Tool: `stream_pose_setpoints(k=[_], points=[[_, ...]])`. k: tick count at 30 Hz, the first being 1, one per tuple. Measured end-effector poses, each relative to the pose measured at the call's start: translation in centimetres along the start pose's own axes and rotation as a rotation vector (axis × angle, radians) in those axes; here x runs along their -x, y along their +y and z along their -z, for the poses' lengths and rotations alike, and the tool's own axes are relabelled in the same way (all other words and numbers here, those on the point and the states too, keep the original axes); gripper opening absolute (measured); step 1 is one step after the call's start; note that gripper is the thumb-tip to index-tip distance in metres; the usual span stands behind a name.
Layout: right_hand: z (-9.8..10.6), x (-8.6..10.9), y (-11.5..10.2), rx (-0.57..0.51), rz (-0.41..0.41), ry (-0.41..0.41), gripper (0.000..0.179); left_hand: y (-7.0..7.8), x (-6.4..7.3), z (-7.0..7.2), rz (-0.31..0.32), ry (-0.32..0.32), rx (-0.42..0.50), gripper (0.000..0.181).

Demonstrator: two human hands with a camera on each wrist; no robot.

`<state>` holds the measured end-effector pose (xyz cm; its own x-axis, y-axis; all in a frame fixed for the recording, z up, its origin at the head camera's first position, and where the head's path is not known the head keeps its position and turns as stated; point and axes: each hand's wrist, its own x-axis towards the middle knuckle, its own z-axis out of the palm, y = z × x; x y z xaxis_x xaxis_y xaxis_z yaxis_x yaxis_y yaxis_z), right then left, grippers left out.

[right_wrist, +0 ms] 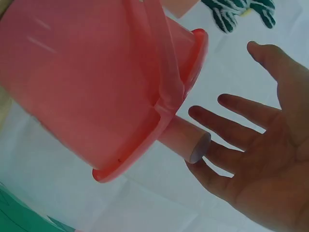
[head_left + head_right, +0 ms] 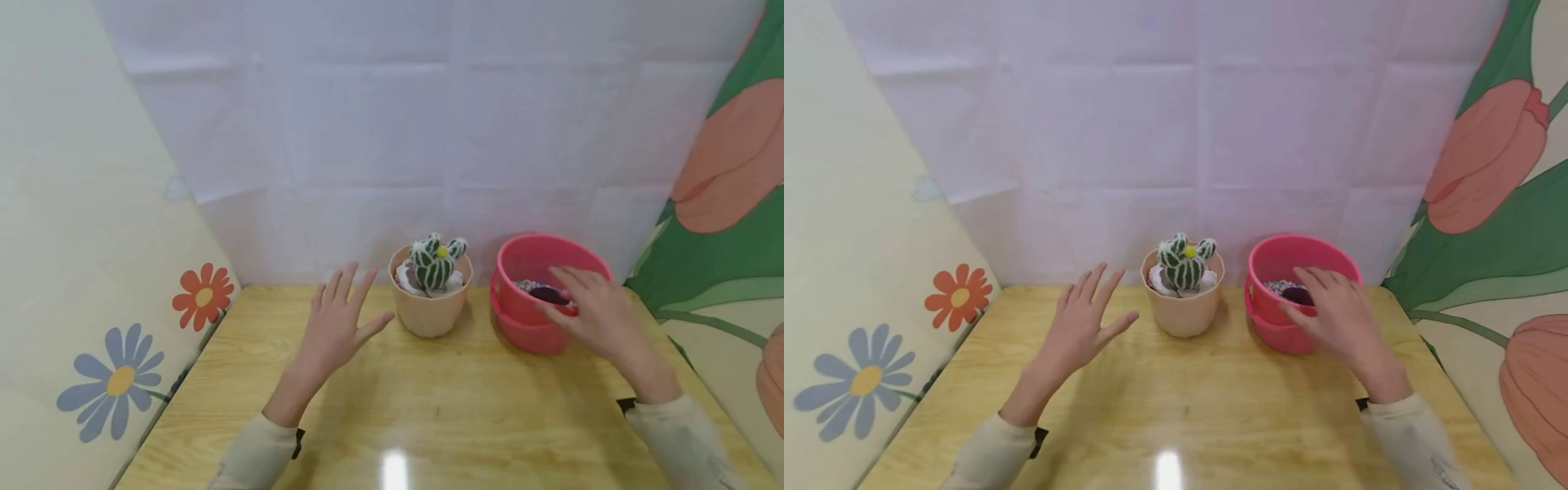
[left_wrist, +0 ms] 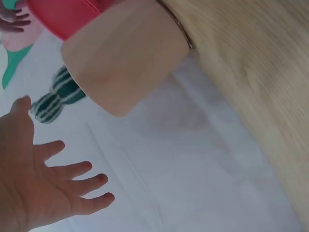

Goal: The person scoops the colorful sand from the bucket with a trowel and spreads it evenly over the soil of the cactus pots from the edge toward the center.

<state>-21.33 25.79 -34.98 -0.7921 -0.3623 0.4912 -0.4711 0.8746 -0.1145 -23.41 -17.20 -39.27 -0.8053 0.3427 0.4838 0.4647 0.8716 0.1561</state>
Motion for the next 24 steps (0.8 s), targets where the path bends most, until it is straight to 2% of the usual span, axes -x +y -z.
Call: stream_pose_setpoints(k=[4,7,10,13,18,24], points=[[0.8,-0.8,0.7,0.039,0.037,-0.032,0.063,0.9,-0.2,0.1,-0.071,0.14,0.047,0.071],[1.2,-1.1,1.3,0.056,0.051,-0.053,0.061,1.5,-0.4,0.3,-0.116,0.211,0.079,0.064],[1.6,-1.2,1.6,0.064,0.067,-0.031,0.057,1.9,-0.6,0.3,-0.135,0.232,0.091,0.06],[1.8,-1.2,1.8,0.055,0.066,-0.011,0.054,2.2,-0.8,0.2,-0.145,0.225,0.089,0.059],[1.8,-0.8,1.8,0.046,0.038,-0.044,0.056,3.0,-1.0,-0.1,-0.186,0.221,0.083,0.057],[1.8,0.0,1.7,0.022,0.012,-0.059,0.056,4.1,-1.0,-0.6,-0.258,0.292,0.153,0.046]])
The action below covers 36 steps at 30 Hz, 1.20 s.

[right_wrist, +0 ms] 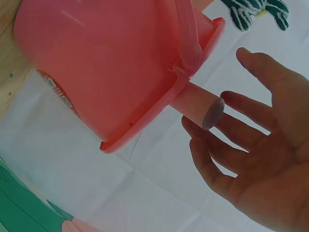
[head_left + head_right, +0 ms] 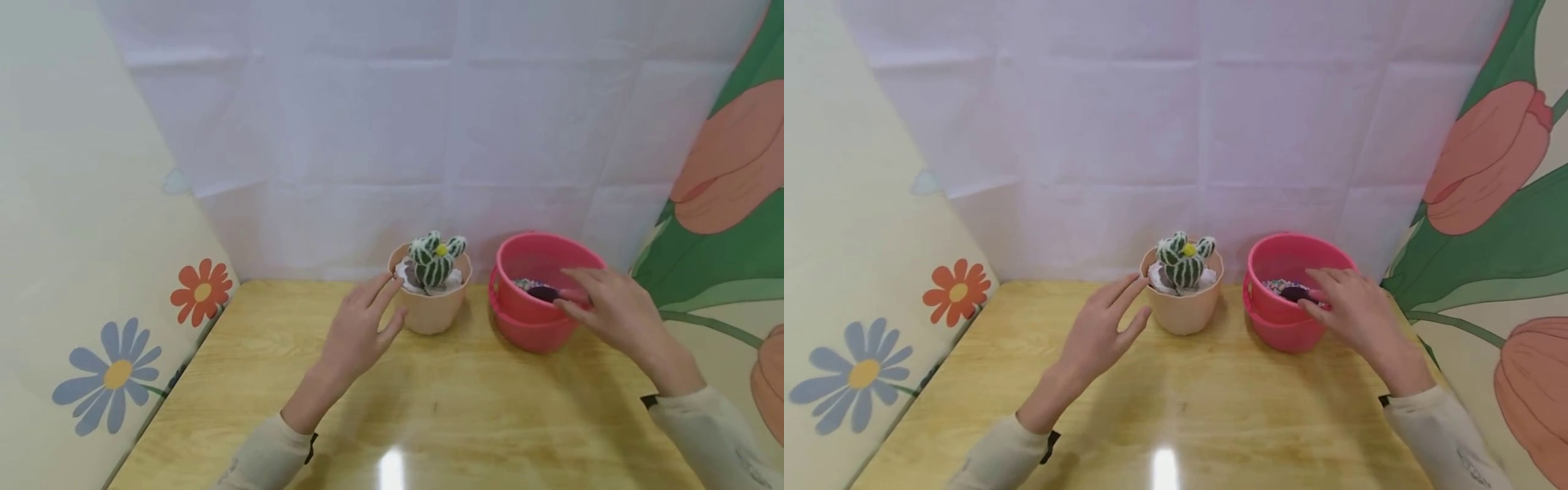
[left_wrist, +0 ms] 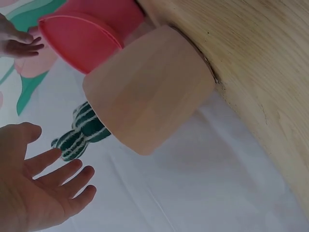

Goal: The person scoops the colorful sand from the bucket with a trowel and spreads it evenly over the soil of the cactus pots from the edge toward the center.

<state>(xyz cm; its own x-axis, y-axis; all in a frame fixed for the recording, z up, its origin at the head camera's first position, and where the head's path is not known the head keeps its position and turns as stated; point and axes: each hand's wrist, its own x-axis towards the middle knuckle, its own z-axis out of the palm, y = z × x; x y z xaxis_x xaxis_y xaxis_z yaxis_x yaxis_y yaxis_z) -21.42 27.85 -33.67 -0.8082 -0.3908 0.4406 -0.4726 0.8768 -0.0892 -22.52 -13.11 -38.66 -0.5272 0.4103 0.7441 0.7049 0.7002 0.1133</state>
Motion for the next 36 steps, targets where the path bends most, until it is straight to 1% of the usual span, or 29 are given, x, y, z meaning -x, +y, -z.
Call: stream_pose_setpoints(k=[4,8,12,17,23,27,29,32,36], points=[[0.0,0.3,-0.2,-0.006,-0.005,0.015,0.053,0.4,-0.2,-0.2,-0.025,0.055,0.042,0.04],[0.2,0.5,-0.3,0.007,-0.025,-0.002,0.05,0.8,-0.4,-0.5,-0.028,0.076,0.095,0.036],[0.3,0.6,-0.3,0.012,-0.048,-0.047,0.049,1.3,-0.3,-1.2,0.005,0.08,0.169,0.032],[0.4,0.4,0.0,0.025,-0.042,-0.066,0.047,2.2,-0.3,-2.4,0.05,0.071,0.269,0.03],[0.6,-0.2,0.5,0.019,-0.06,-0.118,0.047,3.6,-0.8,-4.4,0.085,0.035,0.42,0.028],[0.7,-0.6,0.9,0.017,-0.08,-0.156,0.048,5.3,-1.5,-6.1,0.113,-0.006,0.562,0.027],[0.7,-0.7,0.9,0.009,-0.092,-0.174,0.049,6.2,-2.0,-6.8,0.139,-0.035,0.62,0.026],[0.7,-0.8,1.0,-0.007,-0.108,-0.199,0.049,7.4,-2.6,-7.6,0.182,-0.077,0.655,0.026],[0.8,-0.6,1.2,-0.009,-0.113,-0.228,0.046,8.5,-3.3,-8.6,0.231,-0.142,0.668,0.028]])
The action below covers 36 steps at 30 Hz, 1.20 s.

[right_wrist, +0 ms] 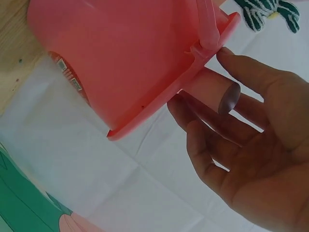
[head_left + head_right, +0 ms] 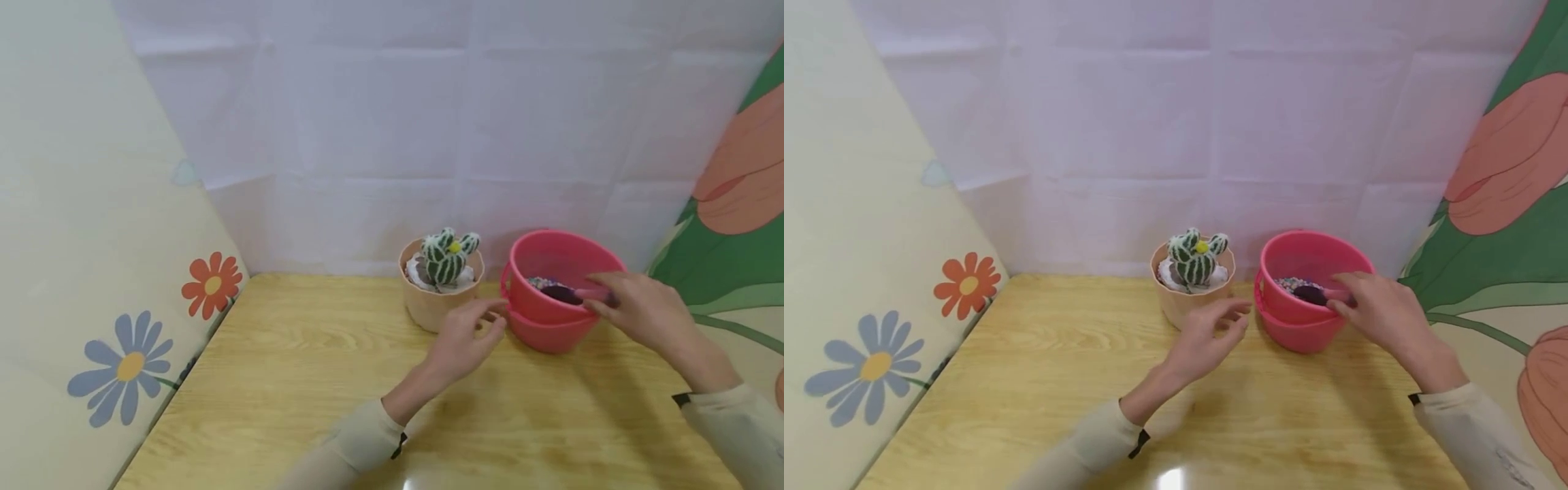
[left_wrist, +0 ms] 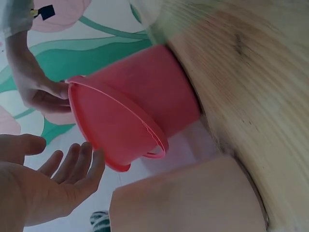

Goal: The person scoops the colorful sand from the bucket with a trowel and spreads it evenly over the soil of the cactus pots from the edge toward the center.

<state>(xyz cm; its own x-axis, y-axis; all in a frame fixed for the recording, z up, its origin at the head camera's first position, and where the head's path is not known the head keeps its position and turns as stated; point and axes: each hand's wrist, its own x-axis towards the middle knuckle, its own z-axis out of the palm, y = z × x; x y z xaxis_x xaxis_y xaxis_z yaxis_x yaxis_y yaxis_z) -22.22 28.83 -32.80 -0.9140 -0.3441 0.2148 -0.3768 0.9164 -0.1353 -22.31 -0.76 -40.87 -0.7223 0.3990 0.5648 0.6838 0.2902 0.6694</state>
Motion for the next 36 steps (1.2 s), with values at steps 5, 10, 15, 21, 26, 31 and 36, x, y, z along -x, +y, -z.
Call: stream_pose_setpoints(k=[5,10,15,21,26,31,36], points=[[0.2,-0.1,0.2,0.017,0.005,-0.013,0.041,0.1,-0.9,-1.1,0.027,-0.031,0.028,0.031],[0.2,0.1,0.2,0.015,0.042,-0.023,0.035,0.3,-0.9,-1.7,0.031,-0.035,0.043,0.03],[0.2,-0.1,-0.2,0.012,0.1,-0.017,0.021,0.1,-1.3,-1.8,0.01,-0.023,0.014,0.028],[0.8,-0.7,-0.4,0.015,0.107,-0.029,0.013,-1.0,-2.9,-2.4,0.038,0.009,0.043,0.027],[1.5,-1.7,0.2,0.005,0.116,-0.038,0.008,-1.8,-4.4,-2.9,0.192,0.022,0.114,0.026],[2.0,-2.9,0.8,0.0,0.118,-0.069,0.007,-1.7,-5.4,-3.8,0.402,0.036,0.285,0.033],[1.6,-3.4,1.1,-0.017,0.126,-0.083,0.004,-1.3,-5.6,-5.5,0.597,0.173,0.601,0.04]])
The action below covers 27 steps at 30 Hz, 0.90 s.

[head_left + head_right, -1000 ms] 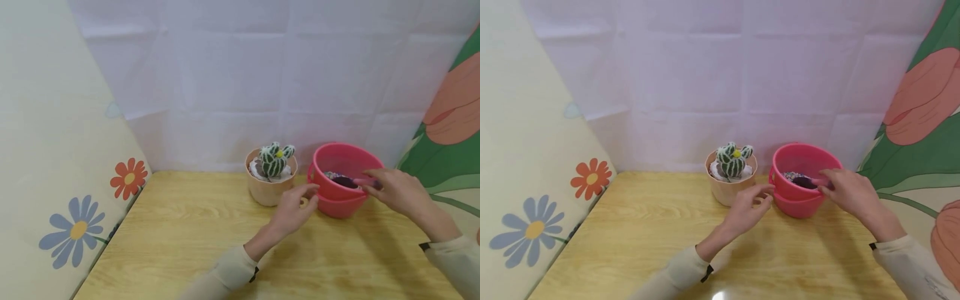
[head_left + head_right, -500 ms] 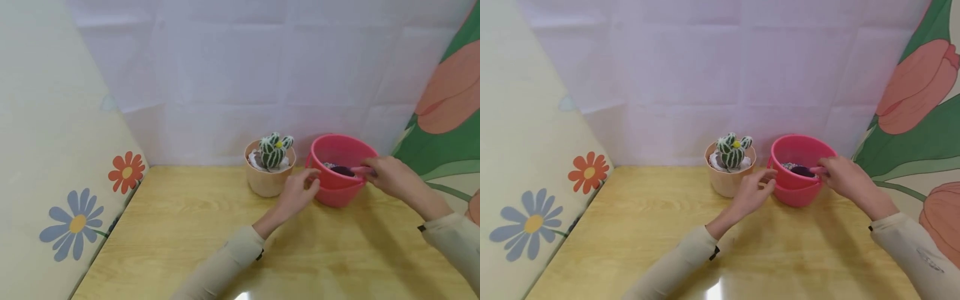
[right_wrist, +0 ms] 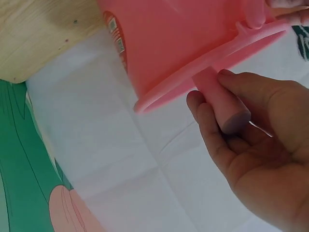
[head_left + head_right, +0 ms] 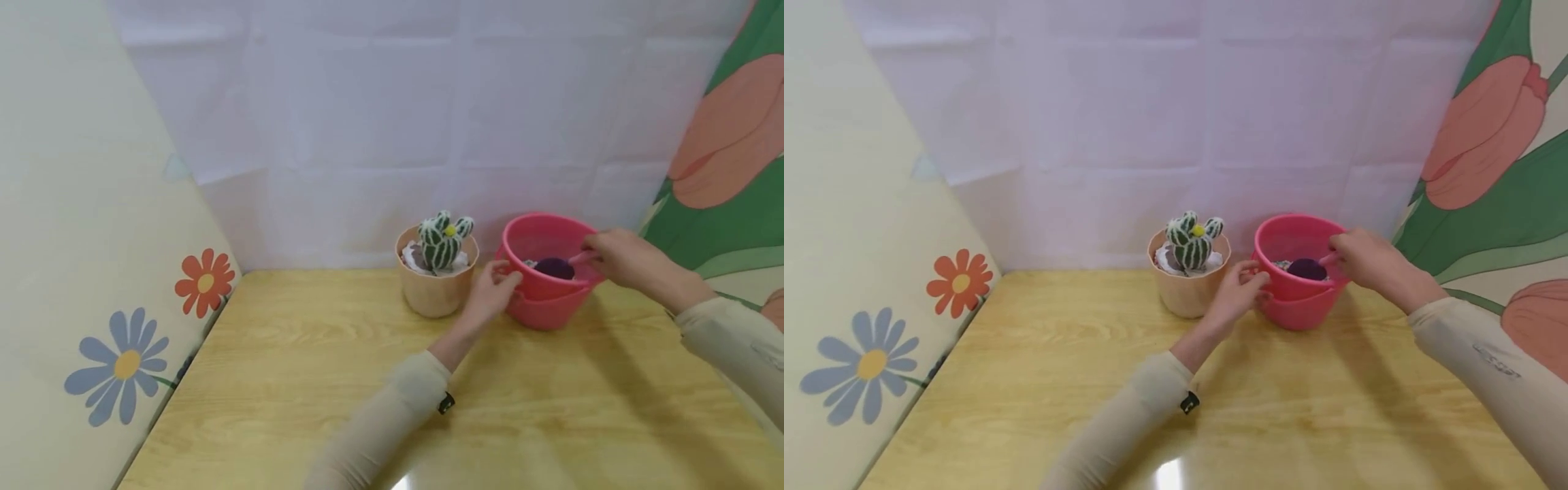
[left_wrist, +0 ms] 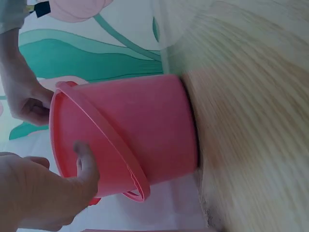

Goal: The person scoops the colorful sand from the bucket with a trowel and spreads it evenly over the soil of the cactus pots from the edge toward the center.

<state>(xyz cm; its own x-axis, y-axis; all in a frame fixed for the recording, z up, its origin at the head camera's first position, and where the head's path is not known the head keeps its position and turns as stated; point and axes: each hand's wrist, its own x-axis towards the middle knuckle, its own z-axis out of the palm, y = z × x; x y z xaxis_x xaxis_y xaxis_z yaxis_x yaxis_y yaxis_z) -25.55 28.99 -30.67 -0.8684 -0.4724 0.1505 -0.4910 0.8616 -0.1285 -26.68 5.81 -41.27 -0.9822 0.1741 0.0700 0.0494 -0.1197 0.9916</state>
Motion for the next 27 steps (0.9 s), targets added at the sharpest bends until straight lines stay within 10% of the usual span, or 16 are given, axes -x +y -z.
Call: stream_pose_setpoints(k=[10,20,27], points=[[-0.7,-0.6,0.1,0.112,0.02,-0.052,0.021,0.0,0.7,-2.1,0.019,0.216,0.268,0.037],[-1.1,-1.3,0.3,0.132,0.072,-0.062,0.012,0.0,1.2,-3.3,0.012,0.274,0.492,0.027],[-0.5,-1.6,2.0,-0.077,0.056,-0.028,0.008,-0.3,0.6,-4.4,-0.043,0.266,0.592,0.04]])
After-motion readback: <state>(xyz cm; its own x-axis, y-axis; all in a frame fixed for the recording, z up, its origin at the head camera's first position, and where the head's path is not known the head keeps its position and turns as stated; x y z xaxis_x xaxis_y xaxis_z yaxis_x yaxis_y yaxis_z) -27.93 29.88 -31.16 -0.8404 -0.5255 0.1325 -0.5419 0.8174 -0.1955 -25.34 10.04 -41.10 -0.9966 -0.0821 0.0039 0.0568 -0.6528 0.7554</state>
